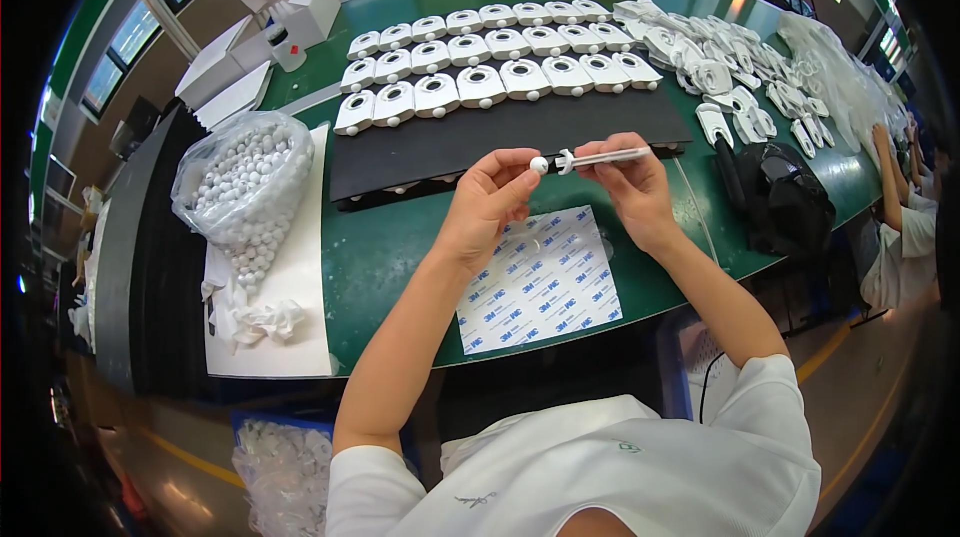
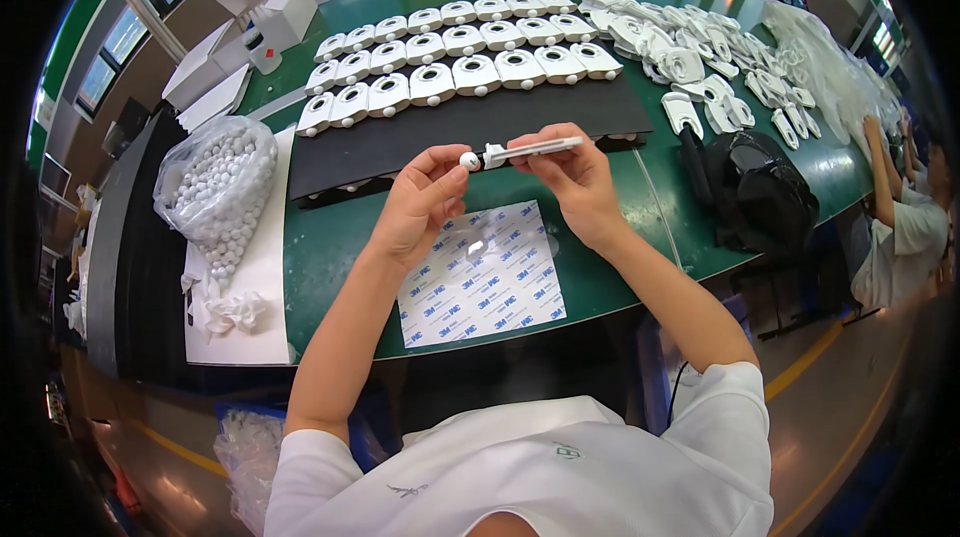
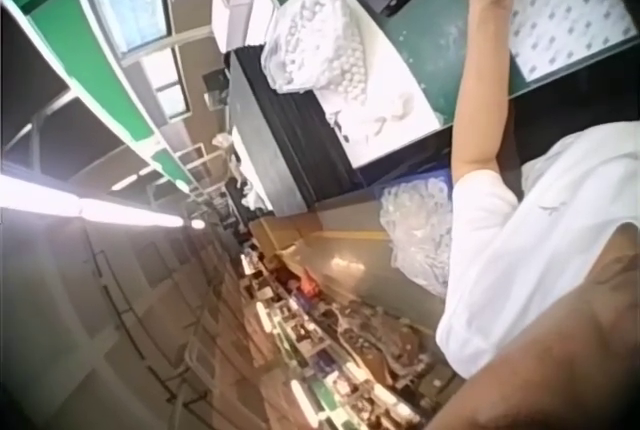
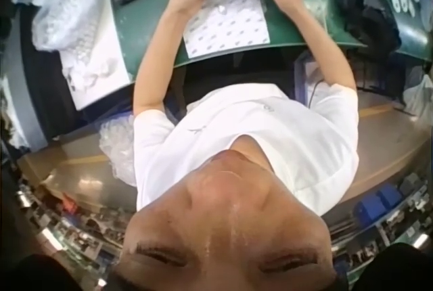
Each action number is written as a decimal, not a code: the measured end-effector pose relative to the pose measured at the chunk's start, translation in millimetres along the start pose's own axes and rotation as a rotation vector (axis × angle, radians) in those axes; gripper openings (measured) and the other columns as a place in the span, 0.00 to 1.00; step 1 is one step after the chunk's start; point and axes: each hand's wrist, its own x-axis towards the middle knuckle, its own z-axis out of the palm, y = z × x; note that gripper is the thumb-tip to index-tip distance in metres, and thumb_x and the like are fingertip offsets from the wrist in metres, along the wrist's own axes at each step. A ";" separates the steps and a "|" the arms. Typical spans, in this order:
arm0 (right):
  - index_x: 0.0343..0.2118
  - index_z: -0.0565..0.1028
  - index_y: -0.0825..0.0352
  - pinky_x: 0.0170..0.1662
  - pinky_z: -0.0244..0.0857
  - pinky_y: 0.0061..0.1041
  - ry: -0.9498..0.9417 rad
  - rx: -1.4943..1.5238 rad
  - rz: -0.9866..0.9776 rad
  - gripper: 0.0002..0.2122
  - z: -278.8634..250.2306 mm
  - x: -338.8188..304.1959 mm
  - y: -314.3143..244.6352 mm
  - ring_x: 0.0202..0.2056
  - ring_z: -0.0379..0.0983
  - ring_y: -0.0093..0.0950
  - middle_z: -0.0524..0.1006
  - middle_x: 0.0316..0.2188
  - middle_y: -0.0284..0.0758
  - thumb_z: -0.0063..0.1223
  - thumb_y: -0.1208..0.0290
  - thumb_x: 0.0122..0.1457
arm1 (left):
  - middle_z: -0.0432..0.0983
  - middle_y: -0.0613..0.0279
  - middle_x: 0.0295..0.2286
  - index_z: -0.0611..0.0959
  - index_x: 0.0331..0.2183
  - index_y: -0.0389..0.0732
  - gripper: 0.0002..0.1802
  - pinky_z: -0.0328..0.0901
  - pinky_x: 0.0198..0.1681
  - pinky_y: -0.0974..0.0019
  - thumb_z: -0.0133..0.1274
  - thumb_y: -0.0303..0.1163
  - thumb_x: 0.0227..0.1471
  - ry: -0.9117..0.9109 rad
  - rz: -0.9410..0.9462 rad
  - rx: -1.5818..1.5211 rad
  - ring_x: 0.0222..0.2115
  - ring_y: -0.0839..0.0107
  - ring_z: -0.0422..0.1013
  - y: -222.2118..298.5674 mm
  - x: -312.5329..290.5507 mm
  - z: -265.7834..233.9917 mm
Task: Assembling plastic components by inserting small white parts into housings and organizing them.
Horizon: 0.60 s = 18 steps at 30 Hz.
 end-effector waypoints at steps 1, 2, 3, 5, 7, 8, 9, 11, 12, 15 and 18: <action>0.37 0.65 0.66 0.48 0.63 0.27 0.011 0.082 0.079 0.06 -0.9 0.0 3.2 0.41 0.69 0.26 0.71 0.40 0.37 0.45 0.76 0.57 | 0.70 0.72 0.27 0.74 0.41 0.40 0.17 0.57 0.24 0.80 0.55 0.30 0.47 -0.004 0.003 0.020 0.24 0.86 0.62 -0.4 -0.2 0.7; 0.37 0.64 0.65 0.49 0.62 0.27 0.032 0.119 0.132 0.05 -0.9 -0.6 6.0 0.41 0.69 0.25 0.71 0.39 0.36 0.44 0.76 0.58 | 0.70 0.72 0.27 0.74 0.41 0.40 0.17 0.57 0.24 0.80 0.55 0.30 0.47 -0.005 0.002 0.021 0.24 0.86 0.62 0.2 -0.5 1.8; 0.37 0.64 0.65 0.49 0.62 0.27 0.034 0.119 0.132 0.05 -1.0 -1.1 6.1 0.41 0.69 0.25 0.71 0.39 0.36 0.44 0.76 0.58 | 0.71 0.72 0.27 0.75 0.41 0.40 0.17 0.57 0.24 0.79 0.56 0.29 0.46 0.002 0.002 0.029 0.23 0.86 0.62 1.1 -1.0 3.0; 0.37 0.64 0.65 0.49 0.62 0.27 0.019 0.130 0.171 0.06 -1.0 -1.9 6.3 0.41 0.69 0.25 0.71 0.39 0.35 0.44 0.76 0.57 | 0.71 0.73 0.27 0.75 0.41 0.40 0.17 0.57 0.24 0.79 0.56 0.29 0.46 0.008 0.001 0.038 0.23 0.87 0.61 1.4 -1.0 3.6; 0.37 0.64 0.65 0.49 0.62 0.26 0.015 0.128 0.175 0.05 -0.2 -1.7 5.6 0.41 0.69 0.25 0.71 0.39 0.35 0.44 0.76 0.57 | 0.71 0.73 0.25 0.77 0.39 0.40 0.15 0.57 0.24 0.79 0.56 0.29 0.46 0.006 -0.023 0.067 0.22 0.87 0.61 1.4 -0.9 3.2; 0.36 0.64 0.64 0.49 0.62 0.26 0.010 0.125 0.179 0.05 -0.2 -1.6 5.1 0.41 0.69 0.25 0.71 0.39 0.35 0.44 0.76 0.57 | 0.71 0.73 0.25 0.77 0.39 0.40 0.15 0.57 0.24 0.79 0.56 0.29 0.46 0.006 -0.023 0.068 0.22 0.87 0.61 1.2 -1.0 3.3; 0.36 0.64 0.64 0.49 0.62 0.26 0.010 0.125 0.179 0.05 -0.5 -1.4 4.9 0.41 0.69 0.25 0.71 0.39 0.35 0.44 0.76 0.57 | 0.71 0.73 0.25 0.77 0.38 0.40 0.14 0.56 0.24 0.79 0.56 0.29 0.46 0.019 -0.026 0.069 0.22 0.87 0.61 1.2 -1.2 3.6; 0.35 0.64 0.64 0.48 0.63 0.25 -0.023 0.118 0.168 0.04 -1.1 -1.0 4.4 0.41 0.69 0.24 0.71 0.38 0.35 0.44 0.76 0.57 | 0.72 0.74 0.24 0.78 0.37 0.40 0.13 0.56 0.24 0.79 0.56 0.30 0.46 0.033 -0.028 0.071 0.22 0.87 0.61 1.7 -1.6 4.1; 0.35 0.64 0.64 0.48 0.63 0.25 -0.023 0.119 0.168 0.04 -0.5 -1.0 3.7 0.41 0.69 0.24 0.71 0.38 0.35 0.44 0.76 0.57 | 0.72 0.73 0.24 0.79 0.36 0.40 0.12 0.56 0.24 0.79 0.57 0.30 0.46 0.038 -0.033 0.082 0.22 0.87 0.62 2.4 -1.8 4.3; 0.34 0.64 0.64 0.48 0.63 0.24 -0.026 0.147 0.168 0.04 1.5 -0.7 0.6 0.41 0.69 0.24 0.71 0.37 0.35 0.44 0.76 0.57 | 0.73 0.71 0.24 0.79 0.34 0.39 0.11 0.56 0.24 0.79 0.57 0.29 0.45 0.046 -0.029 0.107 0.21 0.87 0.61 2.7 -2.0 3.0; 0.34 0.64 0.64 0.48 0.63 0.24 -0.049 0.140 0.160 0.03 1.6 -0.5 -1.1 0.41 0.69 0.24 0.71 0.37 0.36 0.44 0.76 0.57 | 0.74 0.69 0.24 0.80 0.33 0.39 0.09 0.56 0.24 0.79 0.57 0.29 0.45 0.054 -0.017 0.127 0.20 0.85 0.62 2.6 -1.6 2.5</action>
